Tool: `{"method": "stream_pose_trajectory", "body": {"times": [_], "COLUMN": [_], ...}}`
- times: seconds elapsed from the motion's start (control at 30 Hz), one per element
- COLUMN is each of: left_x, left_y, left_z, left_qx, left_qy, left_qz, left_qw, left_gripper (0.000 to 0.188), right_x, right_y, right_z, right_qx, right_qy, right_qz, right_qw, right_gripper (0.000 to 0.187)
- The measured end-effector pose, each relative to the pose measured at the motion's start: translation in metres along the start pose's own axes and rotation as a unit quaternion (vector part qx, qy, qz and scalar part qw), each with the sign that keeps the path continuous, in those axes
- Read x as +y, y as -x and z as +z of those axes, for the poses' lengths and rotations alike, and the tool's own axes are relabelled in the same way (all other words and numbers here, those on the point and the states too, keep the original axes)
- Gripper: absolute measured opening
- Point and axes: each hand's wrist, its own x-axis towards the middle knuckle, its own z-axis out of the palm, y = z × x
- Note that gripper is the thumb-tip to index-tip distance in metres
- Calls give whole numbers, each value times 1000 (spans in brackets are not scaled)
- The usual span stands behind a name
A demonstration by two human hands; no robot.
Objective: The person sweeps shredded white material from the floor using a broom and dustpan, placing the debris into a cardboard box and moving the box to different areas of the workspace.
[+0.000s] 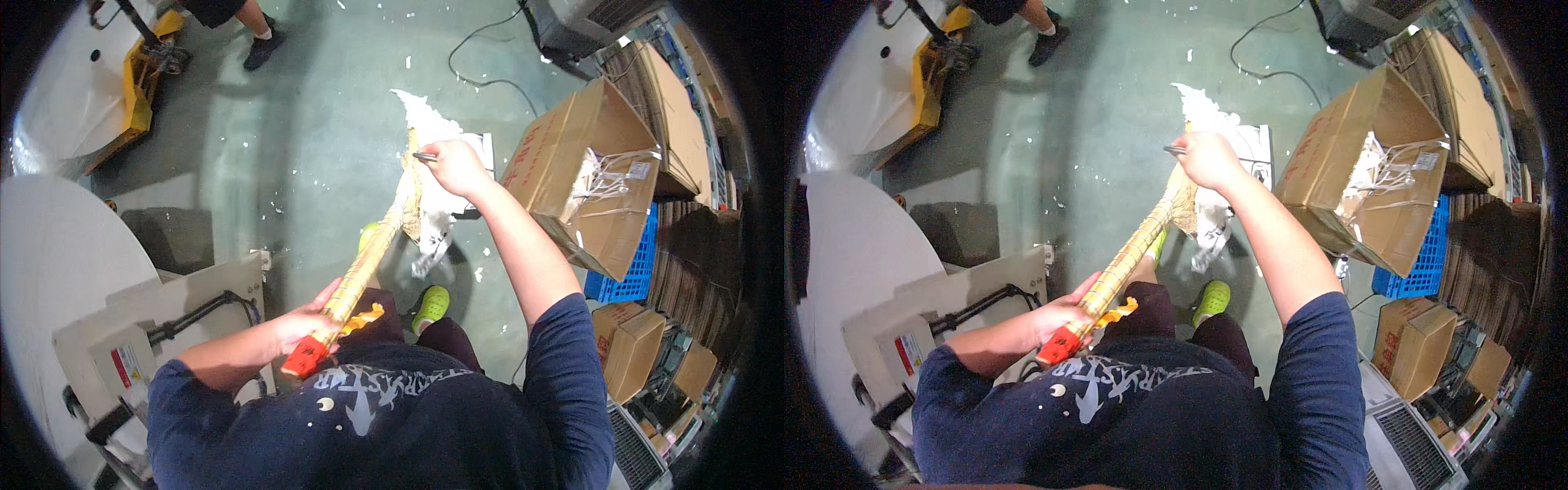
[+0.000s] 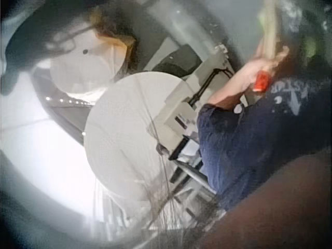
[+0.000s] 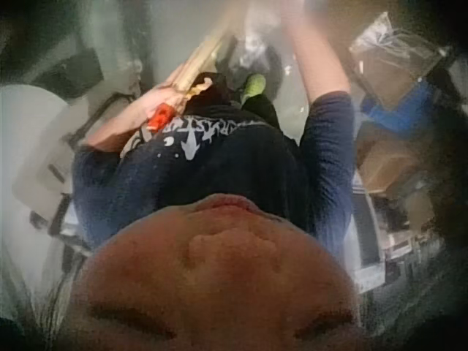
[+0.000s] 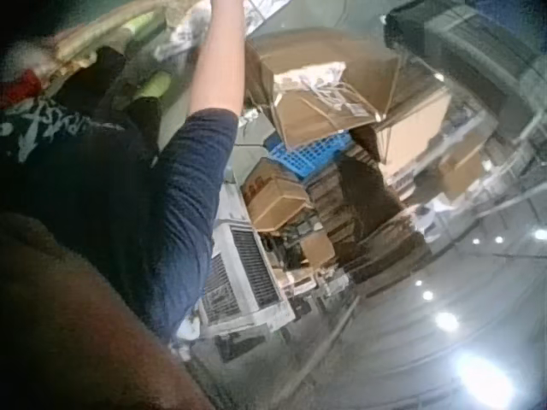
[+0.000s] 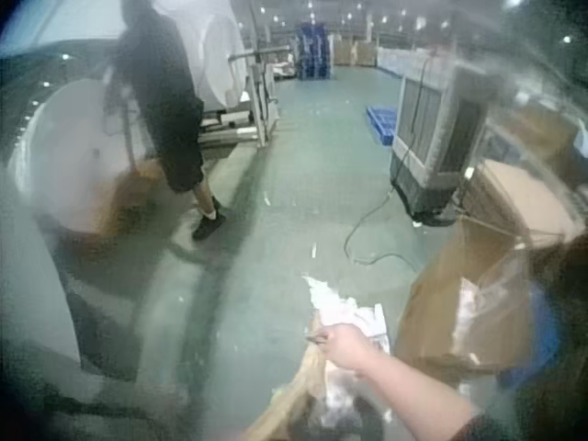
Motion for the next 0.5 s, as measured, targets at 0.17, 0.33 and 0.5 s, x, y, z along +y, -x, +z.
{"method": "stream_pose_trajectory", "body": {"times": [0.17, 0.33, 0.5], "left_x": [-65, -97, -122], "left_y": [67, 132, 160], "left_z": [56, 135, 182], "left_qx": [-34, -50, -90], "left_qy": [4, -54, -89], "left_qz": [80, 125, 150], "left_qw": [996, 989, 981], "left_gripper": [89, 91, 100], "right_x": [-85, -150, -227], "right_y": [59, 137, 239], "right_z": [-101, -215, -305], "right_qx": [78, 171, 216], "right_qy": [83, 68, 2], "right_qz": [-103, -143, -23], "right_qw": [988, 973, 976], "right_gripper": [20, 20, 12]}}
